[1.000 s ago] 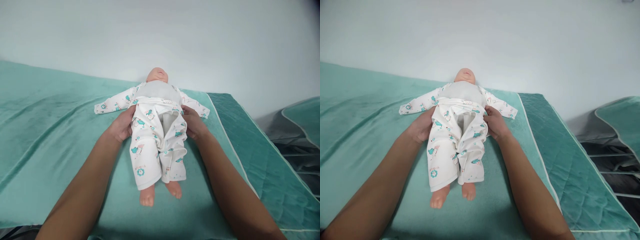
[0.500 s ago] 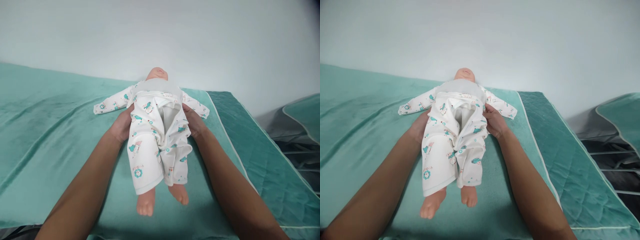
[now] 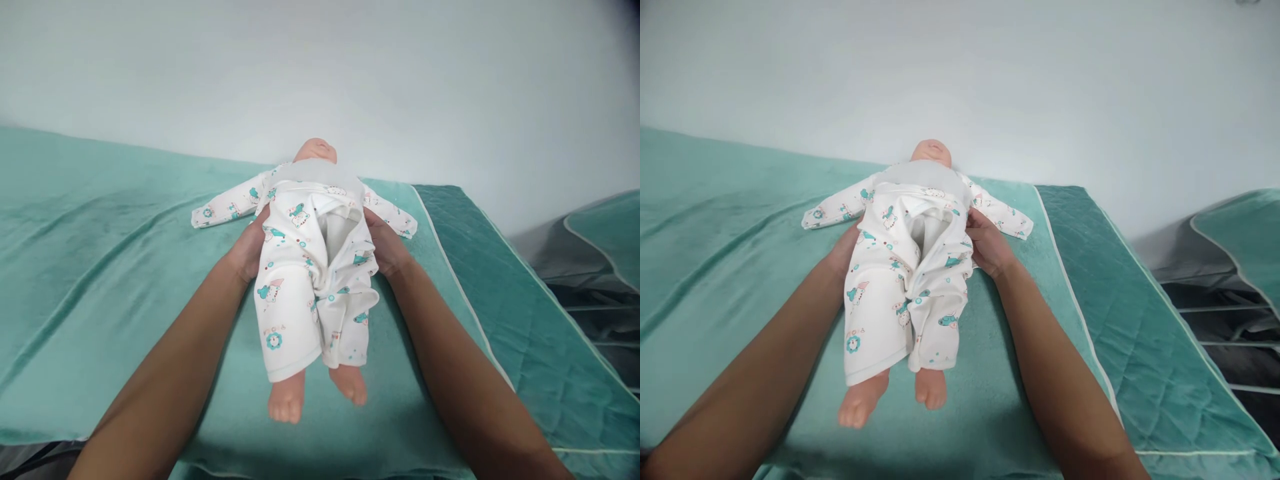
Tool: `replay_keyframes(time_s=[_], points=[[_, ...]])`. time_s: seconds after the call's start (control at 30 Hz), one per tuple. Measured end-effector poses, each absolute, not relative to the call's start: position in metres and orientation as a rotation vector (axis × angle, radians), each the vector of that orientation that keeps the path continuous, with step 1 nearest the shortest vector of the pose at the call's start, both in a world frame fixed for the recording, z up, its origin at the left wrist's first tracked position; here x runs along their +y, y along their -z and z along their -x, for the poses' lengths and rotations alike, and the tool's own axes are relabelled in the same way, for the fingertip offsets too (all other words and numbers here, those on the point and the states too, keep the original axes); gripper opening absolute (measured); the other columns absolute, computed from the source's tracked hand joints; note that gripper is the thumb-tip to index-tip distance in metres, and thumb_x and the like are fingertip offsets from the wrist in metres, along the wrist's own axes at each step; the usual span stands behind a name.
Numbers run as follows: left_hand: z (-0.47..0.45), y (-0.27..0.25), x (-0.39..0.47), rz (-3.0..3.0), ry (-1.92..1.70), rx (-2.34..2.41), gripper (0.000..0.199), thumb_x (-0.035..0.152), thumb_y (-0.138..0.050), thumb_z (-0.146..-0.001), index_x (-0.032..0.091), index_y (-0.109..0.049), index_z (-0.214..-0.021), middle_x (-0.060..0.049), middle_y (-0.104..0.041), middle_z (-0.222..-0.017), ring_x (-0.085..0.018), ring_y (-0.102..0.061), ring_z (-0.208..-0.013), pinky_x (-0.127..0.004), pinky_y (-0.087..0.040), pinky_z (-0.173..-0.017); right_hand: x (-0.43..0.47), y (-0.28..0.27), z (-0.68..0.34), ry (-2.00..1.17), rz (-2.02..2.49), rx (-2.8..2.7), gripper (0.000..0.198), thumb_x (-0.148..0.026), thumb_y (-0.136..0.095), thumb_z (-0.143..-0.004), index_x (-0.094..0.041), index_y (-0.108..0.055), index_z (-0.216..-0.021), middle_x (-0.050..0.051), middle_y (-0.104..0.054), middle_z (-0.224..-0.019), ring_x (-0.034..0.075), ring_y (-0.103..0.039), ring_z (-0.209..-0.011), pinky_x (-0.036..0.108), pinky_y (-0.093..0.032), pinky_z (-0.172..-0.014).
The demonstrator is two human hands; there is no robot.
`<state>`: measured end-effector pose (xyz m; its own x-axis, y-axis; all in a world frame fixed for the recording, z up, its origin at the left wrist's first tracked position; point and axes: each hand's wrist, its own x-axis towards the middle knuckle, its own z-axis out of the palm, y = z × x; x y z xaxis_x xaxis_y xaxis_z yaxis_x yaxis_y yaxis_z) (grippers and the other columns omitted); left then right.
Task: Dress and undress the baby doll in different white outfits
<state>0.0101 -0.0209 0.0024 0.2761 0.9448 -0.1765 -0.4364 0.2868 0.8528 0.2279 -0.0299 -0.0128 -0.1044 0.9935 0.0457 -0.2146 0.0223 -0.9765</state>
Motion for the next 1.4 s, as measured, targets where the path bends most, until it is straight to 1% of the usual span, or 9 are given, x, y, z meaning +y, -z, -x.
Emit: replay_keyframes(time_s=[0.17, 0.43, 0.63, 0.7, 0.87, 1.03, 1.2, 1.3, 1.4], points=[[-0.010, -0.003, -0.022, -0.762, -1.062, 0.741, 0.045, 0.046, -0.058, -0.087, 0.023, -0.062, -0.125, -0.006, -0.072, -0.114, -0.029, -0.065, -0.113, -0.042, -0.051, -0.101, -0.026, 0.019, -0.232, -1.361, 0.995, -1.155, 0.038, -0.027, -0.071, -0.067, -0.030, -0.066, -0.105, 0.001, -0.073, -0.105, 0.027, -0.065, -0.104, 0.045, -0.055, -0.088], [-0.010, -0.001, -0.023, -0.842, -1.099, 0.775, 0.054, 0.055, -0.060, -0.083, 0.022, -0.061, -0.126, -0.009, -0.073, -0.109, -0.031, -0.066, -0.110, -0.044, -0.053, -0.098, -0.031, 0.014, -0.231, -1.311, 1.023, -1.107, 0.025, -0.032, -0.078, -0.061, -0.028, -0.065, -0.082, 0.000, -0.073, -0.094, 0.027, -0.065, -0.099, 0.043, -0.054, -0.084], [-0.008, 0.003, -0.019, -0.905, -1.132, 0.772, 0.054, 0.052, -0.067, -0.079, 0.022, -0.063, -0.123, -0.009, -0.073, -0.110, -0.029, -0.066, -0.108, -0.042, -0.052, -0.096, -0.031, 0.013, -0.230, -1.359, 0.986, -1.032, 0.022, -0.041, -0.074, -0.068, -0.027, -0.060, -0.079, 0.001, -0.072, -0.096, 0.024, -0.064, -0.096, 0.039, -0.053, -0.082], [-0.006, 0.005, -0.017, -0.929, -1.165, 0.778, 0.053, 0.050, -0.069, -0.077, 0.021, -0.064, -0.121, -0.009, -0.073, -0.109, -0.028, -0.067, -0.105, -0.040, -0.052, -0.095, -0.032, 0.013, -0.229, -1.350, 0.992, -1.033, 0.023, -0.037, -0.076, -0.066, -0.027, -0.060, -0.079, 0.001, -0.072, -0.092, 0.023, -0.064, -0.090, 0.037, -0.053, -0.078], [0.003, 0.005, -0.013, -0.992, -1.214, 0.803, 0.046, 0.047, -0.073, -0.073, 0.015, -0.069, -0.107, -0.008, -0.074, -0.096, -0.026, -0.067, -0.096, -0.037, -0.053, -0.087, -0.029, 0.018, -0.228, -1.285, 1.036, -0.976, 0.028, -0.031, -0.081, -0.059, -0.025, -0.059, -0.075, -0.003, -0.067, -0.076, 0.019, -0.062, -0.074, 0.035, -0.053, -0.071], [0.013, 0.005, -0.011, -0.995, -1.213, 0.853, 0.039, 0.055, -0.070, -0.075, 0.019, -0.068, -0.090, -0.004, -0.069, -0.079, -0.023, -0.065, -0.082, -0.035, -0.051, -0.075, -0.022, 0.027, -0.228, -1.158, 1.061, -0.934, 0.028, -0.034, -0.078, -0.064, -0.024, -0.058, -0.080, -0.004, -0.063, -0.074, 0.015, -0.056, -0.065, 0.030, -0.048, -0.063], [0.020, 0.003, -0.010, -1.139, -1.251, 0.993, 0.027, 0.044, -0.074, -0.073, 0.022, -0.063, -0.083, 0.001, -0.059, -0.070, -0.014, -0.053, -0.062, -0.030, -0.043, -0.060, -0.021, 0.023, -0.232, -1.049, 1.071, -1.012, 0.020, -0.035, -0.072, -0.073, -0.026, -0.056, -0.081, -0.006, -0.051, -0.065, 0.012, -0.045, -0.056, 0.026, -0.039, -0.054], [0.022, -0.001, -0.014, -1.360, -1.248, 1.079, 0.027, 0.040, -0.074, -0.074, 0.024, -0.063, -0.092, 0.001, -0.058, -0.076, -0.013, -0.051, -0.065, -0.027, -0.042, -0.061, -0.025, 0.016, -0.237, -0.973, 1.044, -1.211, 0.014, -0.034, -0.070, -0.077, -0.026, -0.061, -0.083, -0.003, -0.055, -0.076, 0.013, -0.049, -0.067, 0.028, -0.042, -0.064], [0.023, -0.007, -0.018, -1.647, -1.271, 1.127, 0.027, 0.038, -0.070, -0.077, 0.025, -0.064, -0.101, -0.001, -0.060, -0.095, -0.016, -0.055, -0.083, -0.029, -0.045, -0.076, -0.029, 0.009, -0.241, -0.841, 1.016, -1.422, 0.016, -0.032, -0.073, -0.074, -0.027, -0.064, -0.086, 0.000, -0.057, -0.091, 0.016, -0.051, -0.082, 0.031, -0.044, -0.079]])
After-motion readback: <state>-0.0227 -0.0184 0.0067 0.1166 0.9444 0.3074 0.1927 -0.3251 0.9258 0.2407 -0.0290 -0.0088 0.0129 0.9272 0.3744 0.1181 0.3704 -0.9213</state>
